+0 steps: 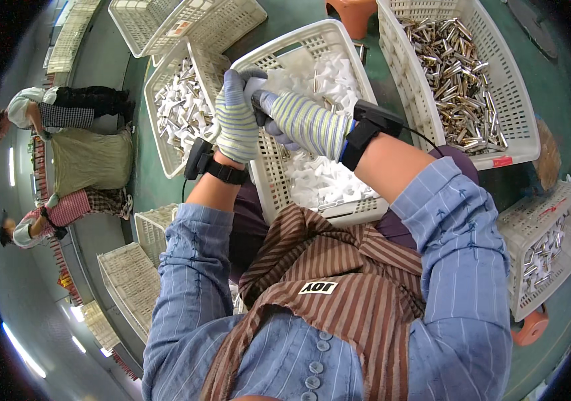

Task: Sorting white plastic components and metal pins into different bins for manufacturing.

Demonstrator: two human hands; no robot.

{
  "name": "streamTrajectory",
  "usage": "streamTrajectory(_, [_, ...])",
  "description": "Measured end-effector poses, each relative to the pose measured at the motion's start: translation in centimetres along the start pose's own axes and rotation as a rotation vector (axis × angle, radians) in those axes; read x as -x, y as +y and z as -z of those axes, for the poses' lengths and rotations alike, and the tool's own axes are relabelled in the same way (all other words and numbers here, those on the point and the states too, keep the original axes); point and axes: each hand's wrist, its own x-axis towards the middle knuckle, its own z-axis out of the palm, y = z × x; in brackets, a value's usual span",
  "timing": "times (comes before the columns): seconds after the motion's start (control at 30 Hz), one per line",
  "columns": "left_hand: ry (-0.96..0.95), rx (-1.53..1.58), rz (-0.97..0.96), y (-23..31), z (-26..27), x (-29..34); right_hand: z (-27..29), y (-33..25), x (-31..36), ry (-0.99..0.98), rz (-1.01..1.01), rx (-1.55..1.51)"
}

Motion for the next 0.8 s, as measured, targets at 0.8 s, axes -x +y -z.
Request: streamTrajectory(0.8, [-0.223,-0.034,-0.049,0.2,1.2,-2.1,1.5,-1.3,0.0,0.422,0.691,1.396])
